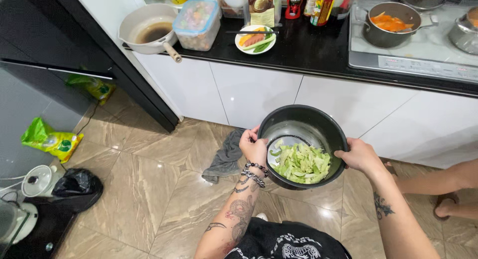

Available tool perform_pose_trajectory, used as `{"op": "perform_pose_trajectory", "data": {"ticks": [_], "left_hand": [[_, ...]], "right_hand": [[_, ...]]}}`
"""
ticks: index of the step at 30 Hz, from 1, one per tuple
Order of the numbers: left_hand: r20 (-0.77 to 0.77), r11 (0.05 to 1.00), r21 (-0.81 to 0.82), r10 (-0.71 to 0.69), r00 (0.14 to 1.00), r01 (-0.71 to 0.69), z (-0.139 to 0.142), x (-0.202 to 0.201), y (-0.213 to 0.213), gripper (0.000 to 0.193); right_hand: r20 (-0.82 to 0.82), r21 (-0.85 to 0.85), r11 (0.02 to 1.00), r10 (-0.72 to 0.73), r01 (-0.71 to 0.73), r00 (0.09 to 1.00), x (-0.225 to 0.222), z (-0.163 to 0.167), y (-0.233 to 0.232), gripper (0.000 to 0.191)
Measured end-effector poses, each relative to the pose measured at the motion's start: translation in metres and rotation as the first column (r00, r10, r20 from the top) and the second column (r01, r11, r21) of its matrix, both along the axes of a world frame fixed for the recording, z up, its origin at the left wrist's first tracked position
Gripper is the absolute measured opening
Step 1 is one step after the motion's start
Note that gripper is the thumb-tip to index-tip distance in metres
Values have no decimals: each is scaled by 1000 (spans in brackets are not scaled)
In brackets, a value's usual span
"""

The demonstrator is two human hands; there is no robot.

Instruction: The person tears cabbage leaves into smaller pieces by hand in a bowl at the sink, rinses them under running water, and then transfers the cabbage into a pot on the stove containing a red sauce. They stir the cabbage into the sauce using a spoon.

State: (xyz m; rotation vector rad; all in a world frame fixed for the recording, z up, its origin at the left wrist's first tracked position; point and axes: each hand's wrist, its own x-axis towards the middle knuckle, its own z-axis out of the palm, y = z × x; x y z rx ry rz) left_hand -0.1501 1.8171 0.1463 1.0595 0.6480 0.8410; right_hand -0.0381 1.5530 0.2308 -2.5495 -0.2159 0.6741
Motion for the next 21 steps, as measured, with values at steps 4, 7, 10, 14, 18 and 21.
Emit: {"op": "perform_pose_trajectory", "data": {"ticks": [4, 7, 10, 14, 18, 21], "left_hand": [[35, 999, 23, -29, 999, 28, -5, 10, -4, 38], [27, 997, -62, -48, 998, 49, -7, 17, -6, 36], [-2, 998, 35, -46, 999, 46, -4, 24, -8, 37], [-2, 994, 38, -107, 994, 107, 13, 33, -12, 36], [15, 984, 43, -175, 984, 174, 43, 47, -9, 37], [15, 976, -17, -216, 976, 216, 59, 60, -12, 36]], "right_hand": [[12, -27, 999, -24, 25, 1000, 2, 5, -6, 27], [21, -38, 999, -31, 32, 999, 6, 8, -9, 27], [10, 17, 998, -63, 63, 998, 6, 13, -13, 26], [42, 103, 991, -84, 80, 996, 3, 25, -23, 27], [11, 178, 971, -164, 160, 986, 8, 41, -22, 26], [11, 244, 952, -194, 186, 981, 15, 49, -25, 26]]}}
